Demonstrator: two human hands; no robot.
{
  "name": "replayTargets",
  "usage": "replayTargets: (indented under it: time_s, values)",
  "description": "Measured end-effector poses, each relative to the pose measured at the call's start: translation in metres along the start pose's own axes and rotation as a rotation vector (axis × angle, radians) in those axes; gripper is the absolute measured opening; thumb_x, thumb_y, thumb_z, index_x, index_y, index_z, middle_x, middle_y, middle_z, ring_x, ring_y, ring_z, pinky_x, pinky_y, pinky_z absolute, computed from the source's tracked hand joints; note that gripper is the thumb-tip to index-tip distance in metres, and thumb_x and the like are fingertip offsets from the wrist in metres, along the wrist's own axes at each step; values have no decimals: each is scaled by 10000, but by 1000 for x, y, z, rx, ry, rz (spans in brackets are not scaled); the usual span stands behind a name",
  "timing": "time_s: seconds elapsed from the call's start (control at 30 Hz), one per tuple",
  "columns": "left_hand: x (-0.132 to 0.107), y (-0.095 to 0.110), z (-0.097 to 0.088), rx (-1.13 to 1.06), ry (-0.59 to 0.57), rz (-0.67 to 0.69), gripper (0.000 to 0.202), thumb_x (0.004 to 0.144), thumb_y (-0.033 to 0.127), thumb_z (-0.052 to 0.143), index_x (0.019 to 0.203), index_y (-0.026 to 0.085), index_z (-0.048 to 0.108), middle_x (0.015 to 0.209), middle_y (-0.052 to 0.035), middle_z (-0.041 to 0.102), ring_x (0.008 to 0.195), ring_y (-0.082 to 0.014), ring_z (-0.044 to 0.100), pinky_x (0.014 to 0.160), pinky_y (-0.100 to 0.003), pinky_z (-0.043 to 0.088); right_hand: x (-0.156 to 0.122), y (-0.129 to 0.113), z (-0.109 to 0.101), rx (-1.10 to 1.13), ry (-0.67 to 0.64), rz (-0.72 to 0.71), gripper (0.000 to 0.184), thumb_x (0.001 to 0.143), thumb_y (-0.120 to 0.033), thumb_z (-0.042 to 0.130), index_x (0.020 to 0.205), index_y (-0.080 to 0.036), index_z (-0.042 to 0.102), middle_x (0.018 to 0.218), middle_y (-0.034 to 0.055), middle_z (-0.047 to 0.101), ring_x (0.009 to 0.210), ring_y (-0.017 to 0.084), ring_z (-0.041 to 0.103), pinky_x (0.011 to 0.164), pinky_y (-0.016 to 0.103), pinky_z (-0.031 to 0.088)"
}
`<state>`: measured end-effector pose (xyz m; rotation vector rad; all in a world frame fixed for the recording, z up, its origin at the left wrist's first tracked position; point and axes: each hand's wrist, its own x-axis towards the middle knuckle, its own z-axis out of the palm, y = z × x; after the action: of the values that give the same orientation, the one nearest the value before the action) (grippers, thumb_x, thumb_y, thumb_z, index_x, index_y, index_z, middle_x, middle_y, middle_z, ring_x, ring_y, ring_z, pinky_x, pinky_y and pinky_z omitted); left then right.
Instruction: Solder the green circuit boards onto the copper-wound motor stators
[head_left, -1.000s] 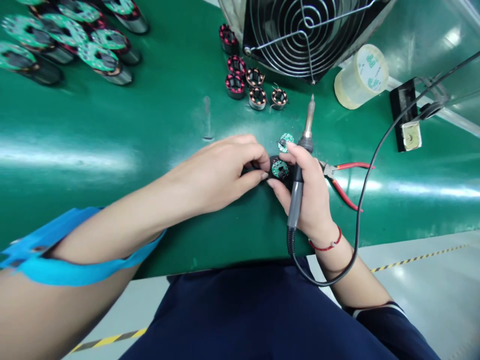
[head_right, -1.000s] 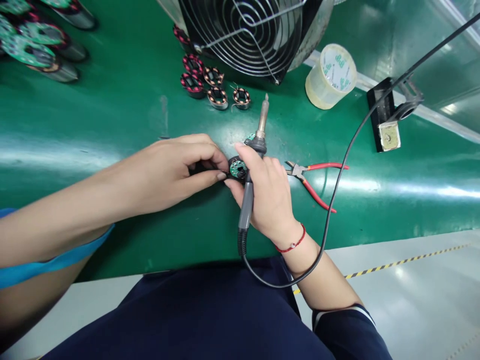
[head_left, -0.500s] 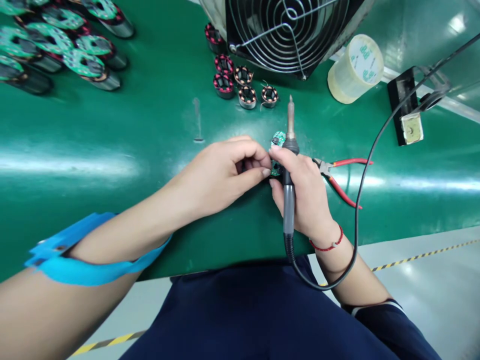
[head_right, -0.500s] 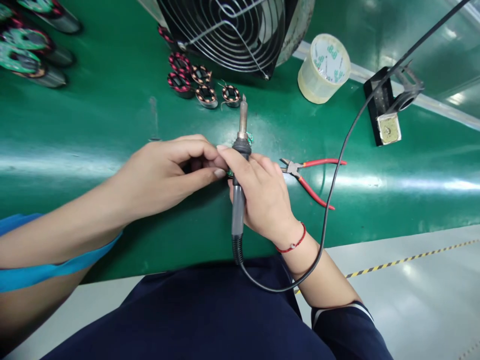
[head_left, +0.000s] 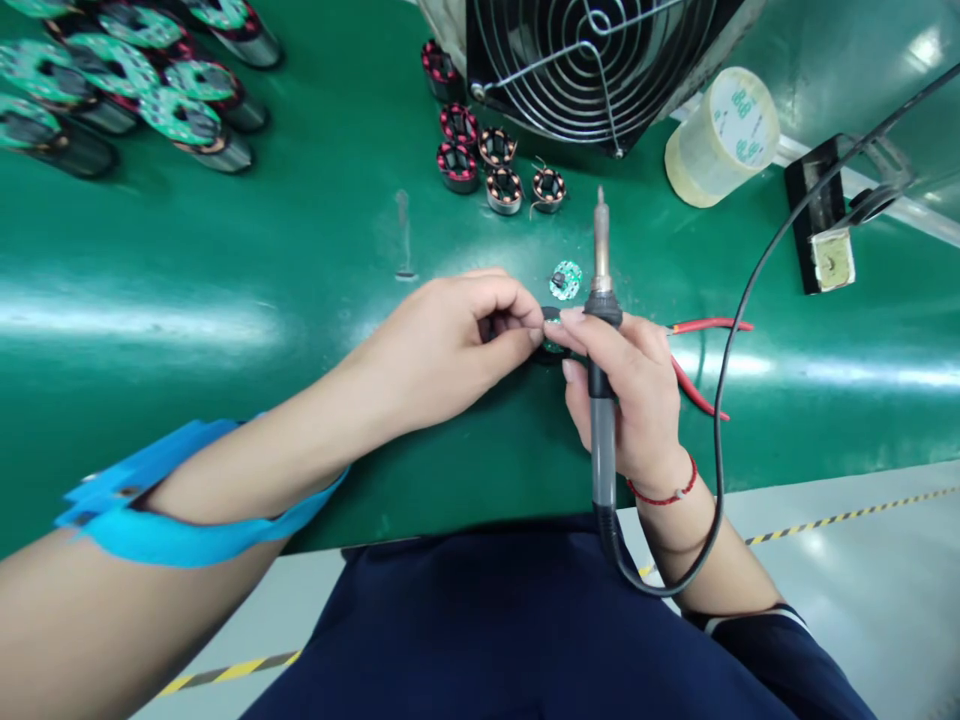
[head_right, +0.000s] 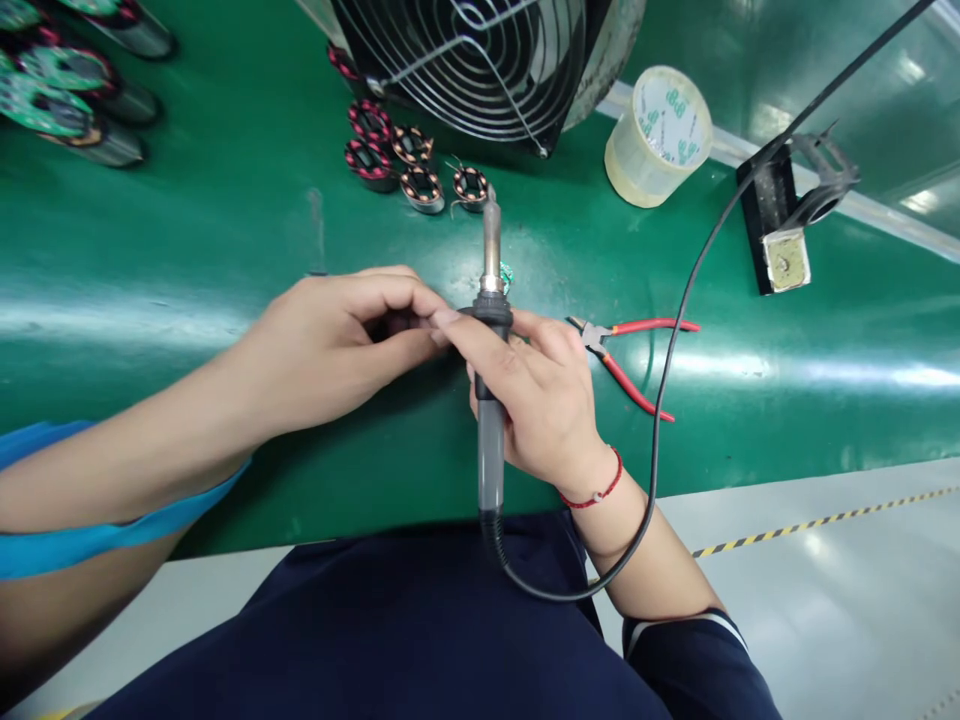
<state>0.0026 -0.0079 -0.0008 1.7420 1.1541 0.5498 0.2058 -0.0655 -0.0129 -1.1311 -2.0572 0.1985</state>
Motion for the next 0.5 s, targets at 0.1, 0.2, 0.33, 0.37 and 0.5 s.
replayTargets:
  time_s: [0.1, 0.2, 0.33, 0.37, 0.5]
  values:
    - [0, 2, 0, 30, 19, -4, 147, 917, 249, 591, 830, 218, 706, 808, 6, 686, 704, -147, 580, 661, -271, 464, -1, -1, -1, 11, -12, 24, 423, 1068, -167, 576, 1464, -316, 594, 1104, 9, 881, 1044, 222, 794, 877, 395, 614]
    - [-1, 4, 1, 56, 34, -14, 156, 904, 231, 573, 801, 219, 688, 802, 3, 679, 689, -146, 558, 657, -283, 455, -3, -2, -1, 33, 24, 85, 449, 1082, -186, 570, 1499, -352, 582, 1145, -7, 880, 1008, 221, 801, 939, 427, 641]
    - [-1, 6, 2, 105, 44, -15, 142, 881, 192, 576, 784, 230, 673, 808, -1, 681, 716, -166, 586, 691, -311, 474, -6, 0, 1, 86, 114, 130, 439, 1134, -285, 530, 1570, -342, 537, 1038, -15, 867, 924, 218, 825, 901, 438, 692]
    - [-1, 6, 2, 115, 45, -12, 142, 883, 185, 578, 784, 234, 667, 809, -1, 681, 730, -173, 598, 701, -315, 480, -7, 0, 2, 79, 126, 129, 423, 1146, -331, 516, 1568, -345, 538, 1023, -14, 861, 852, 210, 821, 843, 428, 701]
    - [-2, 6, 3, 129, 56, -1, 155, 900, 172, 577, 783, 236, 654, 795, 2, 666, 737, -175, 604, 695, -317, 475, -6, 0, -1, 70, 195, 128, 350, 1138, -459, 531, 1455, -352, 630, 1134, 29, 846, 667, 179, 766, 639, 383, 682]
